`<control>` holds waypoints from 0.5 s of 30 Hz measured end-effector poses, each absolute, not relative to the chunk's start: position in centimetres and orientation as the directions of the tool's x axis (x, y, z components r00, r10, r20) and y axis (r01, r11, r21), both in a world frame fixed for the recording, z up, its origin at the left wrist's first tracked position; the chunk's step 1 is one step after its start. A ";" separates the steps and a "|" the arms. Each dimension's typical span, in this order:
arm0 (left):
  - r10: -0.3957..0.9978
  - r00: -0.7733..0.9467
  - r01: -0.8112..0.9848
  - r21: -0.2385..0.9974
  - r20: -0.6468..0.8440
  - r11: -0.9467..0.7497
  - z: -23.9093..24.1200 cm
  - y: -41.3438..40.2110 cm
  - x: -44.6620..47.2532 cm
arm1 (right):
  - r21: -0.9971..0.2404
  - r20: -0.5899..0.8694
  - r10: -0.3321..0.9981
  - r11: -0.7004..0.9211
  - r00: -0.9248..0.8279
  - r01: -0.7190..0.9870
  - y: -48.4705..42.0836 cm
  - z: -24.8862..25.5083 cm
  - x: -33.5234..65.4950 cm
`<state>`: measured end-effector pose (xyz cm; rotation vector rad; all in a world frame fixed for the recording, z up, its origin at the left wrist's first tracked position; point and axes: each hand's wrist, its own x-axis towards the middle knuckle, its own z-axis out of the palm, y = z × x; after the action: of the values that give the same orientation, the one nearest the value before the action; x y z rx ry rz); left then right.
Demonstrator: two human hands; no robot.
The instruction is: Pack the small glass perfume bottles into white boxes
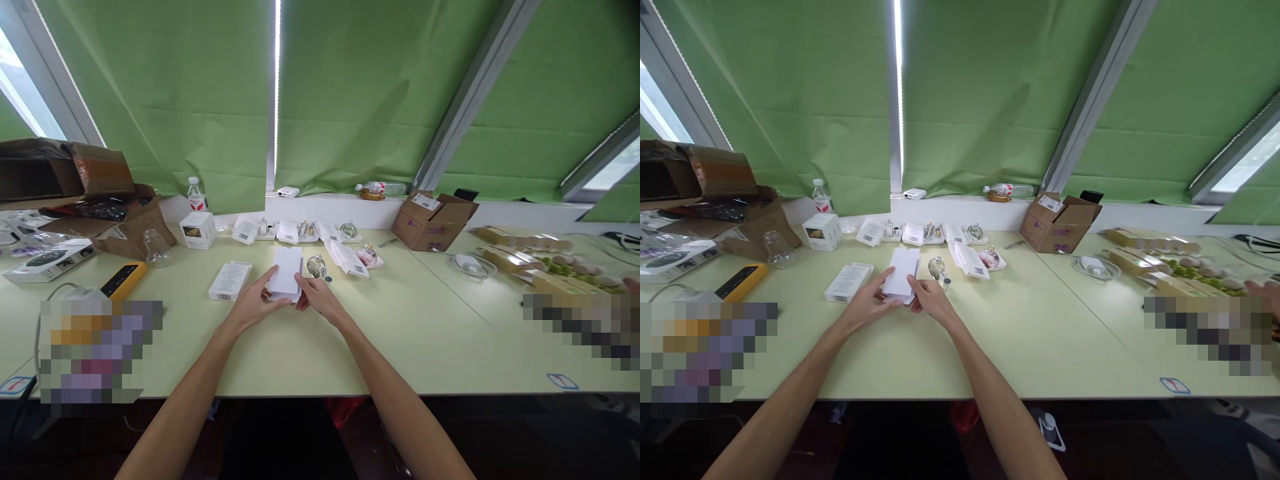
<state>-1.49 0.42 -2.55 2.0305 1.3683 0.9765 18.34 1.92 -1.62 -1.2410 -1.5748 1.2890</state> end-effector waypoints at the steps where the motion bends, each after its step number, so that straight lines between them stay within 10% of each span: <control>1: 0.929 0.239 0.580 0.726 0.282 -0.369 -2.5 0.4 -1.5 | -0.972 -0.031 0.967 0.030 -0.255 0.232 2.0 -1.7 18.4; 15: 0.918 0.243 0.579 0.712 0.313 -0.396 -2.8 0.6 -1.6 | -0.964 -0.029 0.962 0.044 -0.270 0.261 1.9 -1.8 18.5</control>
<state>-1.62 0.60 -2.81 2.0672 1.3655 0.9953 18.54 1.94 -1.80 -1.2575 -1.6211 1.2666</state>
